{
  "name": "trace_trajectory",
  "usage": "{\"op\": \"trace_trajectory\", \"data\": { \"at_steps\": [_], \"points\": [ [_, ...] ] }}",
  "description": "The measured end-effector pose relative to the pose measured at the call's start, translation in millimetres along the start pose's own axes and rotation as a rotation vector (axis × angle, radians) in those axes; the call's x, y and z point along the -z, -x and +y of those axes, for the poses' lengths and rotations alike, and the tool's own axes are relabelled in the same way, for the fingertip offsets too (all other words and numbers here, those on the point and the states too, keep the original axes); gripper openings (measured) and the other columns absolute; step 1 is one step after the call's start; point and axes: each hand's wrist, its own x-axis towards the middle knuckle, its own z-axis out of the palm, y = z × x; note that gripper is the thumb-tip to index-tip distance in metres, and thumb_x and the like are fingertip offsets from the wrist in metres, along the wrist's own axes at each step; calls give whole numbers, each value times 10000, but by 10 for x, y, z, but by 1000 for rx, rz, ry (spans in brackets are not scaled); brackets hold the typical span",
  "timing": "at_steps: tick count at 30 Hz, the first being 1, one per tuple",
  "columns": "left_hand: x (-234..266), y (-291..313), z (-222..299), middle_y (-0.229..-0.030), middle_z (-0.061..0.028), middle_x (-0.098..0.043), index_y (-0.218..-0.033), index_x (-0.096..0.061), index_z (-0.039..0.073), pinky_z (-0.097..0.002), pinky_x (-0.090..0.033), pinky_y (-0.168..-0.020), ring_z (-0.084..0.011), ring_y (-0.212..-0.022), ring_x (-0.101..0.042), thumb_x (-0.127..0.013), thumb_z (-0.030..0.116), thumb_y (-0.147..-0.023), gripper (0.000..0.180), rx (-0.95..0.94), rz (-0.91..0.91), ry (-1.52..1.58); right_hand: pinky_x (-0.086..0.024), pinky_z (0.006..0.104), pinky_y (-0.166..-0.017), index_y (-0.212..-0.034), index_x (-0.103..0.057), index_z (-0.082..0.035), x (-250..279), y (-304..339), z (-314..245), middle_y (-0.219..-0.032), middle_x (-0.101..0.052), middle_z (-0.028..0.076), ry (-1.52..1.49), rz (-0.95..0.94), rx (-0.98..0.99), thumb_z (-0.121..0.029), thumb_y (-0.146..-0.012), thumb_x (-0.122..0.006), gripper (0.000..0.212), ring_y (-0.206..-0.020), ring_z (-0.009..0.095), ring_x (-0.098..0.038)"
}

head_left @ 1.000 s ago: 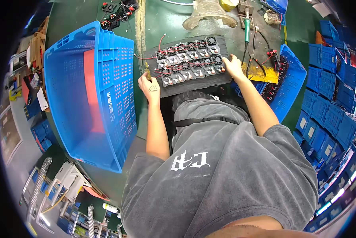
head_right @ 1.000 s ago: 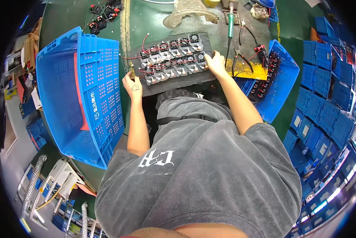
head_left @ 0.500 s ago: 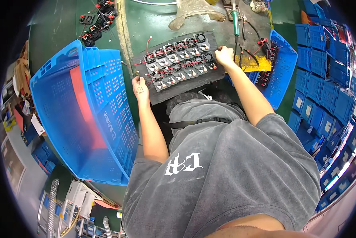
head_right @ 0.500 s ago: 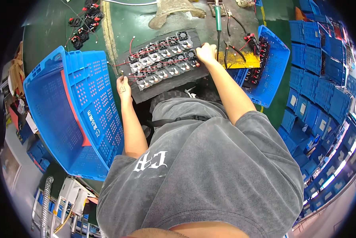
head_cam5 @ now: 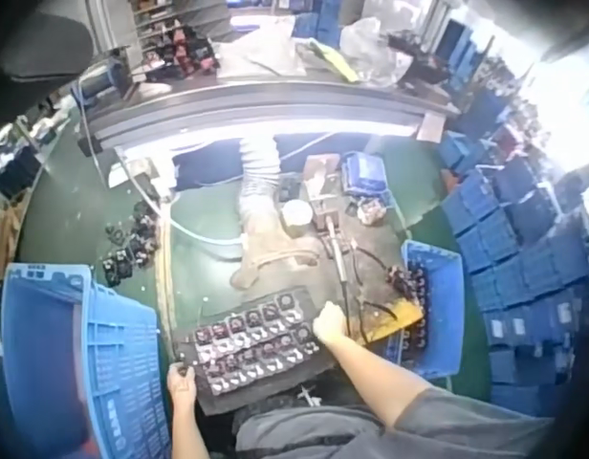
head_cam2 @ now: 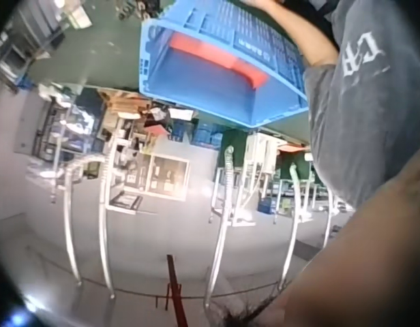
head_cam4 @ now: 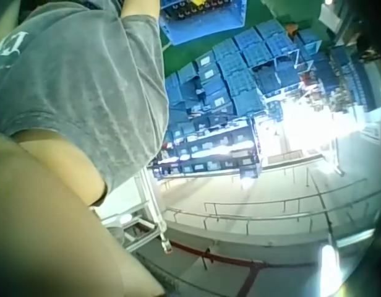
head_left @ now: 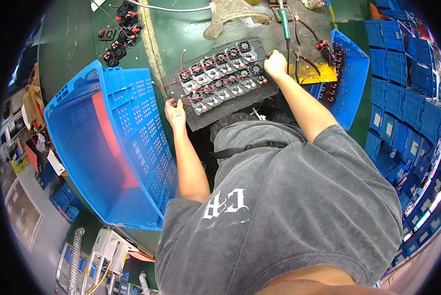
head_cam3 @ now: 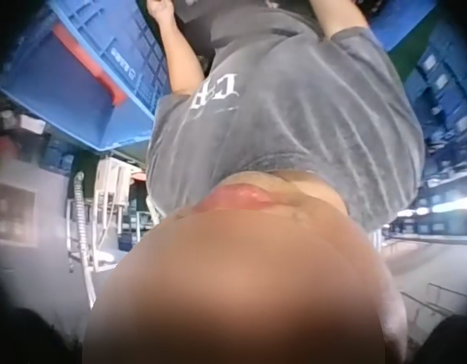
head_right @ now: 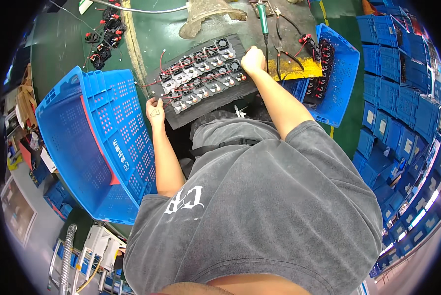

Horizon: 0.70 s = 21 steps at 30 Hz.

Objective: The person is assembling small electronic cooling fans onto a mounting plate and organizing them on an assembly line.

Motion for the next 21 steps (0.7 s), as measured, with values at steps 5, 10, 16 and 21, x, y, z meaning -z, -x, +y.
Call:
{"op": "trace_trajectory", "data": {
  "at_steps": [5,10,16,21],
  "points": [
    [81,33,121,-925,-158,-741,-1147,-648,-25,-400,-547,-807,-274,-840,-711,-716,191,-929,314,49,-27,-13,-537,436,-953,-1063,-720,-72,61,-28,-20,-1069,-742,196,-38,-35,38,-245,-850,-712,275,-1082,341,-701],
    [123,27,161,-930,-159,-732,-1160,-635,-27,-399,-543,-811,-279,-841,-701,-704,207,-943,326,39,-36,-40,-537,451,-956,-1106,-707,-84,-21,-113,-66,-1093,-737,201,30,-86,-49,-268,-844,-733,321,-1097,363,-695],
    [109,-6,110,-968,-171,-726,-1180,-611,-37,-397,-537,-834,-282,-879,-696,-695,217,-959,347,70,-76,33,-537,461,-961,-1100,-710,-88,-45,-134,-67,-1122,-734,203,-1,-79,-122,-267,-854,-705,304,-1122,367,-686],
    [56,-17,58,-1004,-190,-725,-1195,-601,-44,-398,-537,-846,-295,-908,-698,-693,225,-966,365,60,-57,48,-527,435,-987,-1073,-751,-116,49,-76,-94,-1157,-734,169,17,-71,-93,-228,-847,-689,259,-1137,344,-686]
  ]
}}
